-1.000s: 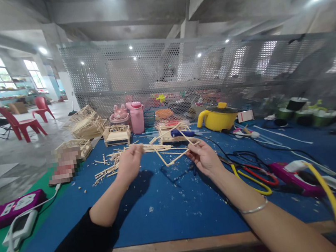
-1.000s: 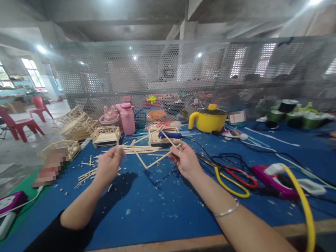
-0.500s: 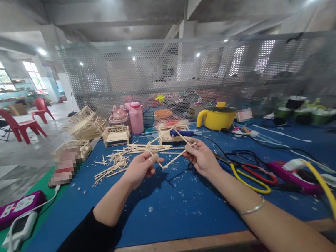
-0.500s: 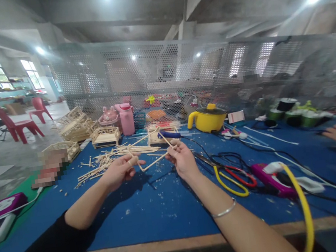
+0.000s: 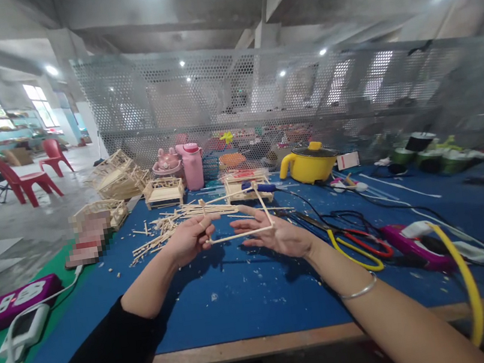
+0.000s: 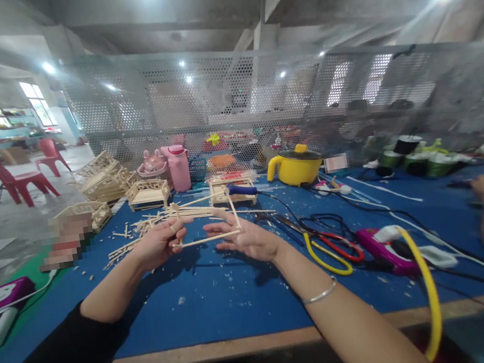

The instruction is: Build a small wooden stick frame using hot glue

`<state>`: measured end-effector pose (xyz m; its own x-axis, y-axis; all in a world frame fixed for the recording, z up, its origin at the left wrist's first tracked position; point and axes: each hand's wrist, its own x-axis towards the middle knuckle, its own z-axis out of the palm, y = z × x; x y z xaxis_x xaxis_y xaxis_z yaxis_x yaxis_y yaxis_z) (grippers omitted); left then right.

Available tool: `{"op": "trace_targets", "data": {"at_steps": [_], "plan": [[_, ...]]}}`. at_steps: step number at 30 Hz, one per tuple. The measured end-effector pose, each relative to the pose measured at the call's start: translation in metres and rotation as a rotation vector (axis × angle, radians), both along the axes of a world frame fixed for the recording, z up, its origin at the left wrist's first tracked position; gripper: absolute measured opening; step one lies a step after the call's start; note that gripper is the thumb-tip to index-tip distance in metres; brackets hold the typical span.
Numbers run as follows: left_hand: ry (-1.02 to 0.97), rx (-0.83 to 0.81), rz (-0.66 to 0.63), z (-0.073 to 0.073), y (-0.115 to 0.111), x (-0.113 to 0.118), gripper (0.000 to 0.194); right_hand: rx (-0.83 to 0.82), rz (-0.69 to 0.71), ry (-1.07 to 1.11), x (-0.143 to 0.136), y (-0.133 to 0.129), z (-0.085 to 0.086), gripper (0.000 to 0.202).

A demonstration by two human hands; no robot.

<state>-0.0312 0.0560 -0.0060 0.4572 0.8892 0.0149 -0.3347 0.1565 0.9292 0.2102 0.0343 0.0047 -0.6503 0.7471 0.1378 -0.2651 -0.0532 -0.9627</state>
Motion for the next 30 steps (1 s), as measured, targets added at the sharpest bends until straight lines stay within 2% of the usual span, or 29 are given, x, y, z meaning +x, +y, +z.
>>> {"op": "trace_targets", "data": {"at_steps": [3,6,12,20,23,26,30], "plan": [[-0.018,-0.050,-0.025,-0.002,0.000,0.000,0.032,-0.120,-0.117,0.115,0.001,0.002,0.007,0.061],[-0.021,-0.096,-0.046,-0.005,0.001,0.001,0.027,-0.199,-0.198,0.104,0.003,0.004,0.010,0.045],[-0.010,-0.150,-0.074,-0.006,-0.001,0.003,0.022,-0.158,-0.298,0.107,0.004,0.003,0.004,0.028],[0.031,-0.119,-0.078,-0.006,-0.001,0.004,0.023,-0.067,-0.354,0.070,-0.005,0.000,0.000,0.040],[0.058,-0.065,-0.043,-0.005,0.000,0.004,0.027,-0.021,-0.398,0.044,-0.007,0.000,0.001,0.045],[0.078,0.043,0.045,-0.003,0.001,0.004,0.037,0.026,-0.493,0.032,-0.007,0.003,0.003,0.045],[0.127,0.252,0.204,-0.001,0.004,0.002,0.045,0.087,-0.714,0.062,0.001,0.012,0.005,0.038]]}}
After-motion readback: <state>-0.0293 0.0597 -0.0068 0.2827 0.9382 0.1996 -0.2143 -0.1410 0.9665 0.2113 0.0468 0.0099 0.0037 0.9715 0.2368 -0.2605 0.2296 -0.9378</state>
